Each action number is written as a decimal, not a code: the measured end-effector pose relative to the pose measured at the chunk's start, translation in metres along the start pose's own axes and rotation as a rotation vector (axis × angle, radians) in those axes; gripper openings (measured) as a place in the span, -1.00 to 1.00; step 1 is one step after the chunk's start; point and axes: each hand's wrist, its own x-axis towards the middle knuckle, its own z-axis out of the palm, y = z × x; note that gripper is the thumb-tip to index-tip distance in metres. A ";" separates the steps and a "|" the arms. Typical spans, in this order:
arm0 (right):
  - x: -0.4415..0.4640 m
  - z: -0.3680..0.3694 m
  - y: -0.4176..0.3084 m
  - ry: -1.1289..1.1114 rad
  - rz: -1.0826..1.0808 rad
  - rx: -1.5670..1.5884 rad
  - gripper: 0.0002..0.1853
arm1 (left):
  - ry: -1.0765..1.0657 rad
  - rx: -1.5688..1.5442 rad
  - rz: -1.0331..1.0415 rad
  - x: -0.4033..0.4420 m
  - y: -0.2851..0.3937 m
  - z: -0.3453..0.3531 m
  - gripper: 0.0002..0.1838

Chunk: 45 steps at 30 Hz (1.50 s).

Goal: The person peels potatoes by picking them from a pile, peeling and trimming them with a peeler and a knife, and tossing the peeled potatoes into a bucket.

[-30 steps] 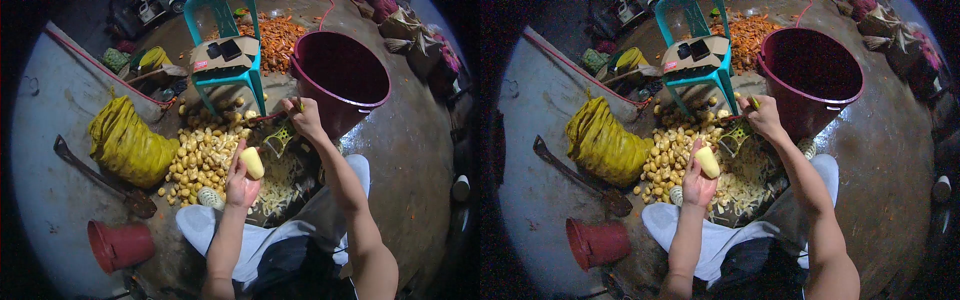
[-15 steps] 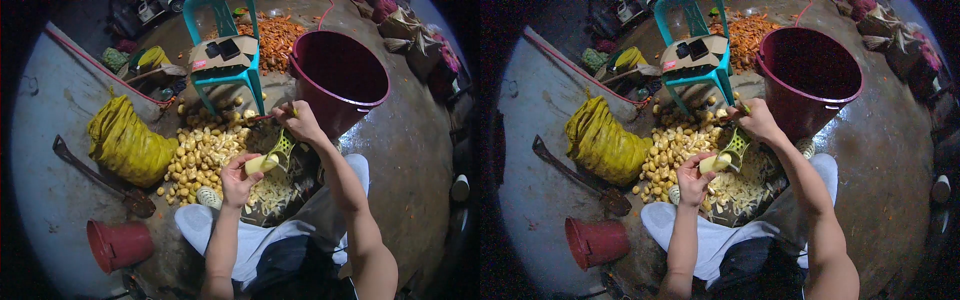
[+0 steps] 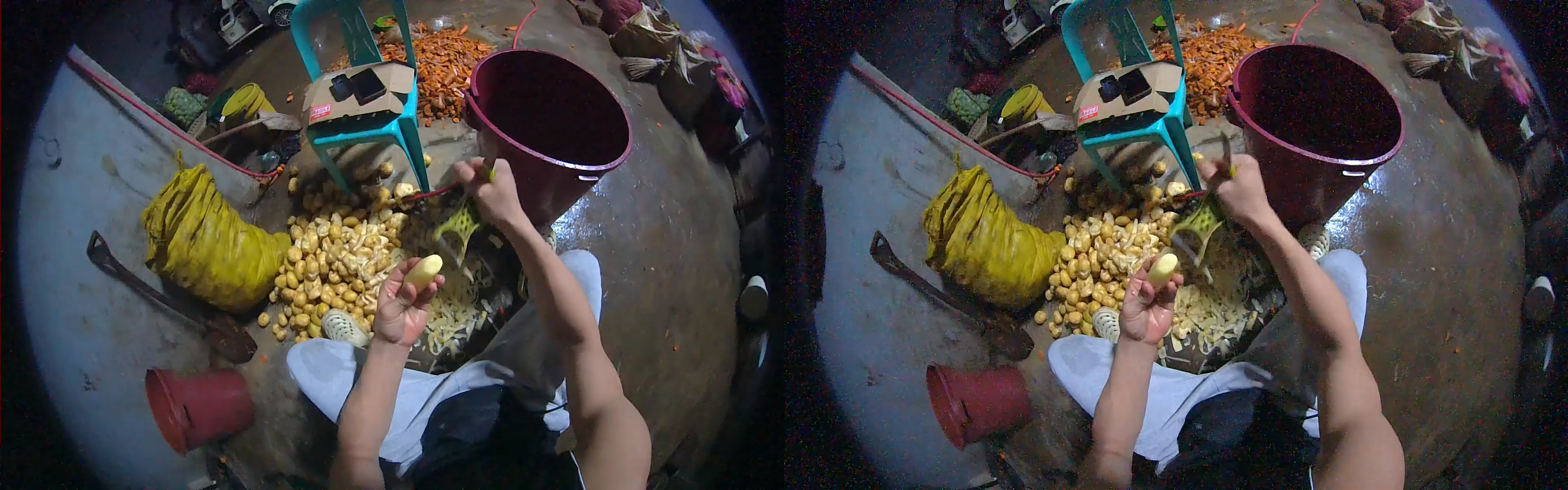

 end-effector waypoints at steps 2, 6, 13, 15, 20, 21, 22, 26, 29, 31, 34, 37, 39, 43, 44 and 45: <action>-0.012 0.004 -0.013 -0.060 -0.062 0.075 -0.64 | -0.001 -0.052 -0.017 0.001 -0.005 0.000 -0.44; 0.007 0.000 0.020 0.122 -0.035 0.005 -0.63 | 0.030 -0.179 -0.062 -0.001 -0.005 -0.003 -0.42; 0.004 0.000 0.021 0.068 -0.017 0.123 -0.59 | 0.272 -0.242 -0.099 0.001 0.001 0.001 -0.41; 0.003 0.001 0.016 0.099 0.002 0.135 -0.59 | 0.267 -0.212 -0.092 0.001 0.004 0.000 -0.42; 0.002 -0.004 0.008 0.074 0.032 0.137 -0.58 | 0.196 -0.225 -0.097 0.004 0.005 0.000 -0.37; 0.003 -0.003 0.013 0.052 0.016 0.080 -0.57 | 0.201 -0.175 -0.088 0.004 0.003 0.000 -0.35; 0.004 -0.003 0.016 0.030 -0.002 0.023 -0.56 | 0.201 -0.175 -0.089 0.005 0.002 0.001 -0.35; 0.003 -0.003 0.016 0.028 0.016 0.033 -0.53 | 0.140 0.003 -0.040 0.004 0.000 0.000 -0.31; 0.003 -0.005 0.013 0.032 0.015 0.016 -0.53 | 0.110 0.022 -0.045 0.005 0.001 -0.001 -0.29; 0.003 -0.007 0.010 0.030 0.011 -0.035 -0.52 | 0.114 0.022 -0.063 0.005 0.001 -0.002 -0.28; 0.003 -0.008 0.009 0.037 0.028 -0.037 -0.53 | 0.074 0.026 -0.068 0.005 0.002 -0.006 -0.29; -0.001 -0.012 0.004 0.039 0.079 -0.015 -0.54 | 0.074 0.058 -0.063 0.006 0.001 -0.010 -0.29; 0.000 -0.015 0.009 0.044 0.051 -0.027 -0.56 | 0.101 0.040 -0.068 0.007 -0.001 -0.014 -0.30; -0.001 -0.027 0.016 0.055 0.087 0.010 -0.59 | 0.106 0.069 -0.061 0.016 -0.006 -0.026 -0.41; 0.000 -0.031 0.022 0.078 0.048 -0.009 -0.59 | 0.191 0.224 -0.054 0.021 -0.015 -0.037 -0.44; 0.002 -0.034 0.035 0.097 0.019 0.043 -0.60 | 0.279 0.379 -0.044 0.025 -0.025 -0.049 -0.48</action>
